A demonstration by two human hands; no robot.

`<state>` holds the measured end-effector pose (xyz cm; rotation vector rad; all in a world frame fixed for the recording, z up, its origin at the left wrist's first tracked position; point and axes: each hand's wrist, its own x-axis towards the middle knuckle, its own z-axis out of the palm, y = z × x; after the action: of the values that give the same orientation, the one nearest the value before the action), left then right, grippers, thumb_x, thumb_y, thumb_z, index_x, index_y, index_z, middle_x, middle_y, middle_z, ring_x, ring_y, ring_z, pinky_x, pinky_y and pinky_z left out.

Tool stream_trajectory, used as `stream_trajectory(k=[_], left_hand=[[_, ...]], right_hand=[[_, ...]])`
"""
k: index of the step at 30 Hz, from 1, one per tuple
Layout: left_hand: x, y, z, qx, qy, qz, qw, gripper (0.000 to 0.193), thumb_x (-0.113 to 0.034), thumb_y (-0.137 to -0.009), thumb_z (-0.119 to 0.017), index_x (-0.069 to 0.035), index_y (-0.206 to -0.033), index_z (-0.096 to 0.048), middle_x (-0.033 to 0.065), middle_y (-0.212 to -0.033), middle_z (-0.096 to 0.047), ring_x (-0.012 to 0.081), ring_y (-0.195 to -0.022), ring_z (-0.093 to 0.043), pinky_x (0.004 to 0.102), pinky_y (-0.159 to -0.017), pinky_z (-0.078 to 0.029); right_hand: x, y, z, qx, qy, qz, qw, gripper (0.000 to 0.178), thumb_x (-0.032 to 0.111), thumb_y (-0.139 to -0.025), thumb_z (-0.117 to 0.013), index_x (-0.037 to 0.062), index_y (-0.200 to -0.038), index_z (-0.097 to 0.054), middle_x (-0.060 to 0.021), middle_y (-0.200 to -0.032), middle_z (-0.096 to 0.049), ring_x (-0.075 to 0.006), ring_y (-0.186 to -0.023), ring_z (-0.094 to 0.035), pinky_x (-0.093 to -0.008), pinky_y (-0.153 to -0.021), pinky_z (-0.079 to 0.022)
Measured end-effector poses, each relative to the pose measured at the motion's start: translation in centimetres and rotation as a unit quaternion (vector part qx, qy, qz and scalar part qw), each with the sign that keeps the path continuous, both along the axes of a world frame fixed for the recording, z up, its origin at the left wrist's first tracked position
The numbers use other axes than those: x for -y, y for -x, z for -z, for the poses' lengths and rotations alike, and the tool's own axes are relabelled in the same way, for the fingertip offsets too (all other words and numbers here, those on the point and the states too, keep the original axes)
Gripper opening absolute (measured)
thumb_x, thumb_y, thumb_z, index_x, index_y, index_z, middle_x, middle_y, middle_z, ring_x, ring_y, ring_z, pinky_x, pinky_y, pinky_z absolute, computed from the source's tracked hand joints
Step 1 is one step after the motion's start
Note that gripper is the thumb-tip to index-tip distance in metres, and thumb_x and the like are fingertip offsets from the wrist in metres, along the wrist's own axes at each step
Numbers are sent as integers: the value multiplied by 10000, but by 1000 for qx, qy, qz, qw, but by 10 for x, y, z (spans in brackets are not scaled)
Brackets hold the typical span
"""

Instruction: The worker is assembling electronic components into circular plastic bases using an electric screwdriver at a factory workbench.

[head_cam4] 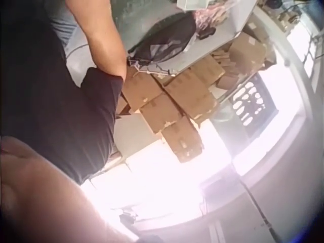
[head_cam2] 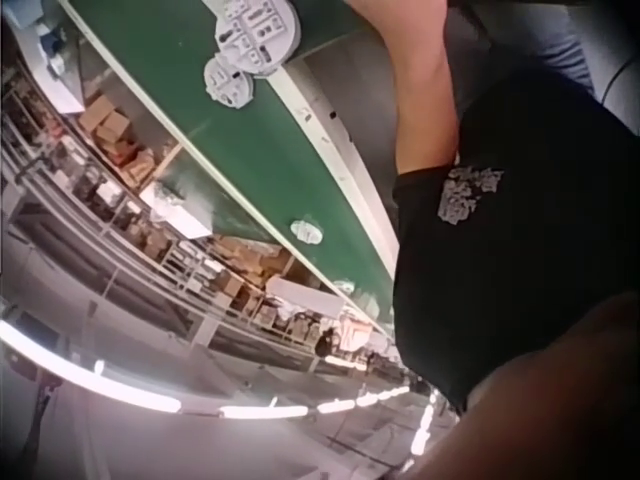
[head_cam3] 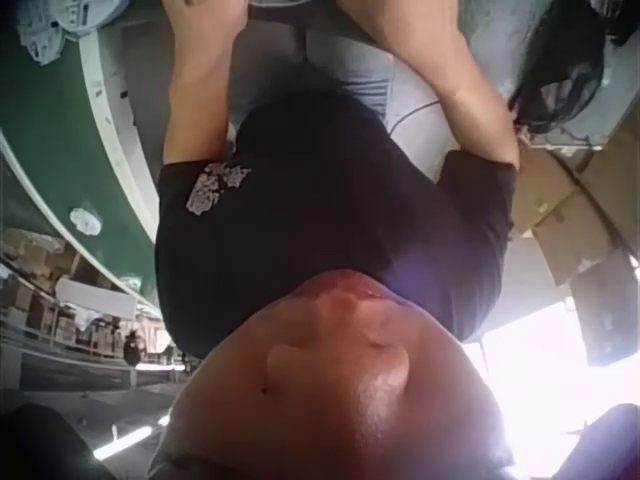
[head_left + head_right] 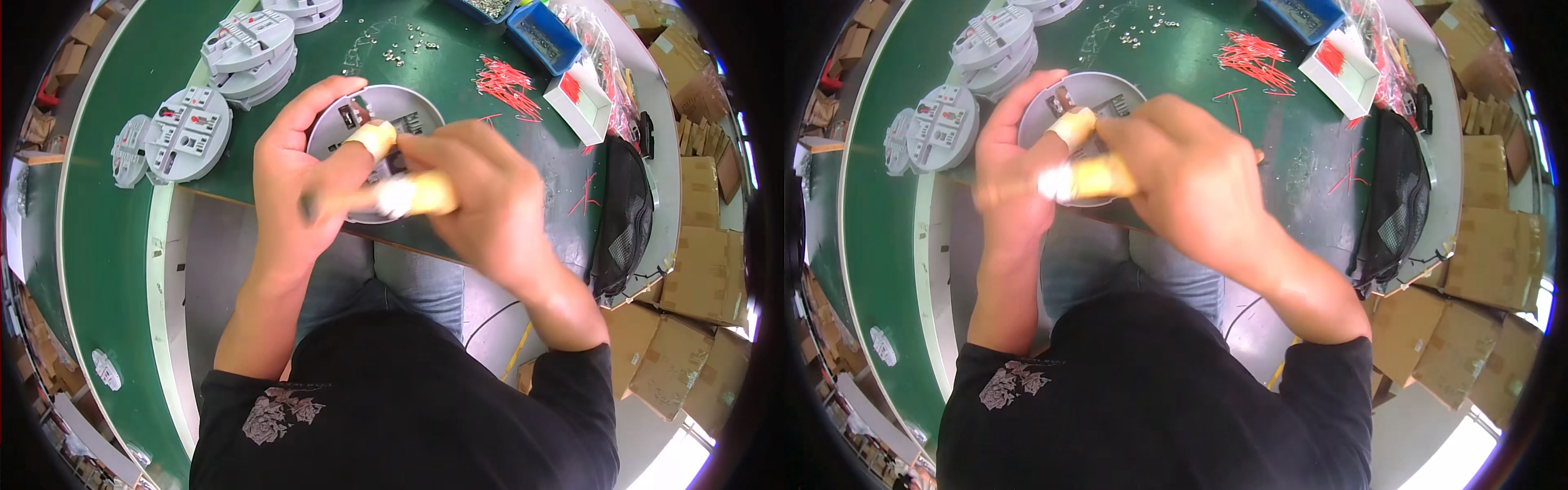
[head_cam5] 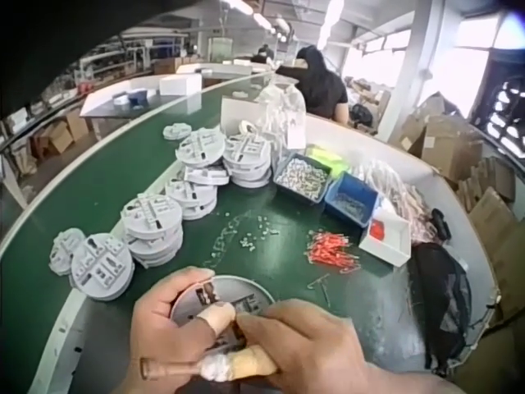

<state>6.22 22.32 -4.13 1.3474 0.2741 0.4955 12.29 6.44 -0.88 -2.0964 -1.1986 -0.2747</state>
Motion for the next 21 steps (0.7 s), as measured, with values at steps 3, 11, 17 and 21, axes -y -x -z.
stream_trajectory(k=[3, 11, 17, 21], left_hand=[[3, -13, 14, -57, 80, 17, 995, 368, -38, -863, -681, 29, -1220, -621, 44, -1041, -670, 86, -860, -619, 252, -711, -525], [26, -38, 40, 199, -309, -63, 928, 421, -13, -862, -671, -44, -1279, -620, 109, -1235, -595, 219, -1116, -592, 362, -964, -475], [67, -18, 54, 117, -584, 111, 796, 312, -141, -773, -749, -157, -1075, -674, 45, -1131, -591, 239, -1101, -575, 499, -1031, -389], [64, -15, 38, 92, -509, 144, 844, 266, -139, -757, -762, -139, -1012, -682, 32, -1099, -613, 232, -1061, -591, 476, -1031, -385]], right_hand=[[4, 3, 15, 79, 79, 53, 992, 340, 14, -712, -773, 31, -1049, -730, -86, -914, -682, -249, -811, -677, -316, -702, -543], [46, -111, -17, -274, -397, 57, 874, 192, 193, -994, -631, 55, -1128, -642, -40, -916, -574, -125, -771, -525, -329, -644, -454], [-20, -137, -3, -322, -561, 71, 759, 230, 264, -1030, -587, 68, -1143, -541, -4, -795, -498, -111, -681, -499, -276, -604, -481], [-34, -157, 30, -342, -539, 18, 770, 191, 237, -1032, -582, 64, -1104, -546, -8, -812, -507, -117, -701, -508, -282, -631, -495]])
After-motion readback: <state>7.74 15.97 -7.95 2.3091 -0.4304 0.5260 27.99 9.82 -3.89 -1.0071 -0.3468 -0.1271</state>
